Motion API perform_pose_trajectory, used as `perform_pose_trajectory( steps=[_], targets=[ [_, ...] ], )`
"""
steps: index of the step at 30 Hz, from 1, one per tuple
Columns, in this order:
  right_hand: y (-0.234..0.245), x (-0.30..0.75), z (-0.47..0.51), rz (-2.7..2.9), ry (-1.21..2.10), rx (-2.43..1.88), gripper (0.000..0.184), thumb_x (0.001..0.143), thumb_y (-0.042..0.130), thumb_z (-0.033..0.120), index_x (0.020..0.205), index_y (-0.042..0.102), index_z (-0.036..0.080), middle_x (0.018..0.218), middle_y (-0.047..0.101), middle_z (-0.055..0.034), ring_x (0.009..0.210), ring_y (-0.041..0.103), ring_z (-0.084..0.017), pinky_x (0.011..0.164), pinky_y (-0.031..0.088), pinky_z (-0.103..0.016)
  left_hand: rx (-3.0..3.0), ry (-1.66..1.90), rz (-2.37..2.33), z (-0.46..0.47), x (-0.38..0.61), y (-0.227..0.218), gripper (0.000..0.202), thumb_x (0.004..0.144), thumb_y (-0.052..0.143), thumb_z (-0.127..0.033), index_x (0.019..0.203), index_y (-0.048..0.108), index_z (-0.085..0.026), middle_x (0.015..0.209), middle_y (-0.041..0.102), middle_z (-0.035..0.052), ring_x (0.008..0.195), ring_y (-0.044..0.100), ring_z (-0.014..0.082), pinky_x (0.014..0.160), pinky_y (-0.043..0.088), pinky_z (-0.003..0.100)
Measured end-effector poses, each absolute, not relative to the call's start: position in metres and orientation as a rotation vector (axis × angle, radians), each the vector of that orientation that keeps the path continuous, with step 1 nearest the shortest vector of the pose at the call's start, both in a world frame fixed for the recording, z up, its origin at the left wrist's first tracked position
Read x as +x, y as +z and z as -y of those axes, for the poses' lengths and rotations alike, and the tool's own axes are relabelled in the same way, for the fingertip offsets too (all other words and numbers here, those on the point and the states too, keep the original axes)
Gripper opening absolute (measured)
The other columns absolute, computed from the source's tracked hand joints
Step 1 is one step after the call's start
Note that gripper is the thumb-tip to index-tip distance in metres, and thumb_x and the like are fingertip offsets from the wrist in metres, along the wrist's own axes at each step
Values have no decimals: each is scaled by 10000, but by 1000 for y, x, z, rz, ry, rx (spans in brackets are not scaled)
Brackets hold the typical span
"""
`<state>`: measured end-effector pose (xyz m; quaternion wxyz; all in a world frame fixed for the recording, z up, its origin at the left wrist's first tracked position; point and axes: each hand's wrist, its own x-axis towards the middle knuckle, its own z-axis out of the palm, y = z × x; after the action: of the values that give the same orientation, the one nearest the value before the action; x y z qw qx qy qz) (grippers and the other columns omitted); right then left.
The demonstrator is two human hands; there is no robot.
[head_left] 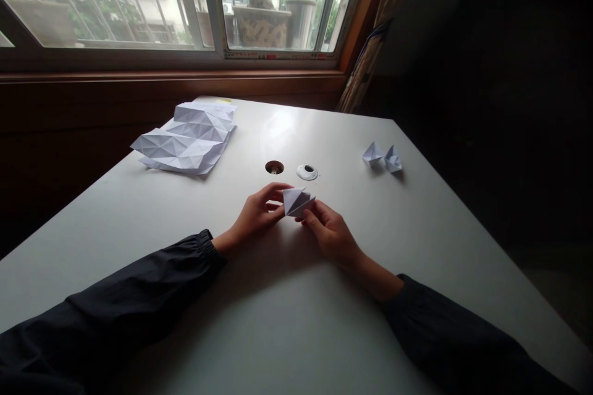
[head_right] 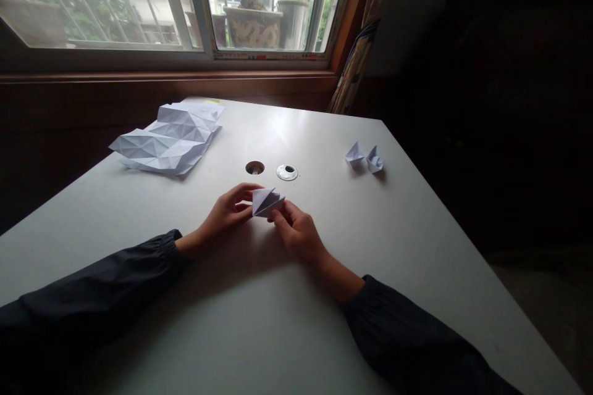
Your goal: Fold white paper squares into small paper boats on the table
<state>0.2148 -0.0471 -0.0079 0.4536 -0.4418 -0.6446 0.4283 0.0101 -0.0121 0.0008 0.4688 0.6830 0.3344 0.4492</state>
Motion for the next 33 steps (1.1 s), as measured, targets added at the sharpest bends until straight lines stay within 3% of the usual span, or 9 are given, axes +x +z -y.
perform_pose_trajectory(
  steps=[3, 12, 19, 25, 29, 33],
  targets=[
    [-8, 214, 49, 1709, 1044, -1081, 294, 1023, 539, 410, 1151, 685, 190, 1052, 772, -90, 979, 721, -242, 909, 530, -383, 1667, 1098, -811, 10, 9, -4, 282, 931, 690, -355, 1137, 681, -163, 1055, 704, 92, 972, 690, 202, 823, 594, 304],
    [-1, 216, 49, 1754, 1286, -952, 451, 1063, 399, 501, 1250, 640, 170, 1057, 779, -107, 1044, 732, -274, 1038, 497, -485, 1833, 1144, -784, 13, 9, -1, 320, 900, 720, -261, 1217, 701, -224, 1092, 639, 75, 926, 663, 164, 804, 602, 285],
    [10, 216, 42, 1862, 1254, -877, 586, 1014, 401, 647, 1184, 683, 162, 1097, 758, -135, 1013, 733, -290, 948, 545, -458, 2189, 1397, -805, 15, 10, 10, 300, 871, 707, -137, 1155, 731, -229, 980, 597, 36, 777, 594, 100, 678, 563, 227],
    [25, 213, 40, 1974, 1251, -853, 477, 995, 491, 610, 1073, 705, 192, 1031, 745, -91, 975, 712, -263, 869, 557, -386, 2304, 1306, -682, 19, 6, 12, 378, 912, 681, -164, 1277, 670, -265, 1096, 635, 71, 919, 649, 148, 731, 573, 252],
    [24, 211, 38, 2035, 1208, -858, 513, 987, 481, 632, 1164, 661, 184, 1023, 721, -85, 917, 686, -246, 835, 550, -373, 2328, 1237, -642, 18, 6, 9, 466, 931, 646, -167, 1374, 611, -305, 1196, 652, 87, 980, 670, 169, 730, 578, 254],
    [19, 208, 34, 2102, 1088, -909, 601, 970, 412, 717, 1050, 676, 184, 961, 704, -90, 899, 665, -263, 835, 534, -387, 2298, 1209, -662, 18, 8, 8, 533, 915, 620, -122, 1412, 584, -310, 1327, 631, 98, 1134, 660, 212, 854, 599, 311]
  ],
)
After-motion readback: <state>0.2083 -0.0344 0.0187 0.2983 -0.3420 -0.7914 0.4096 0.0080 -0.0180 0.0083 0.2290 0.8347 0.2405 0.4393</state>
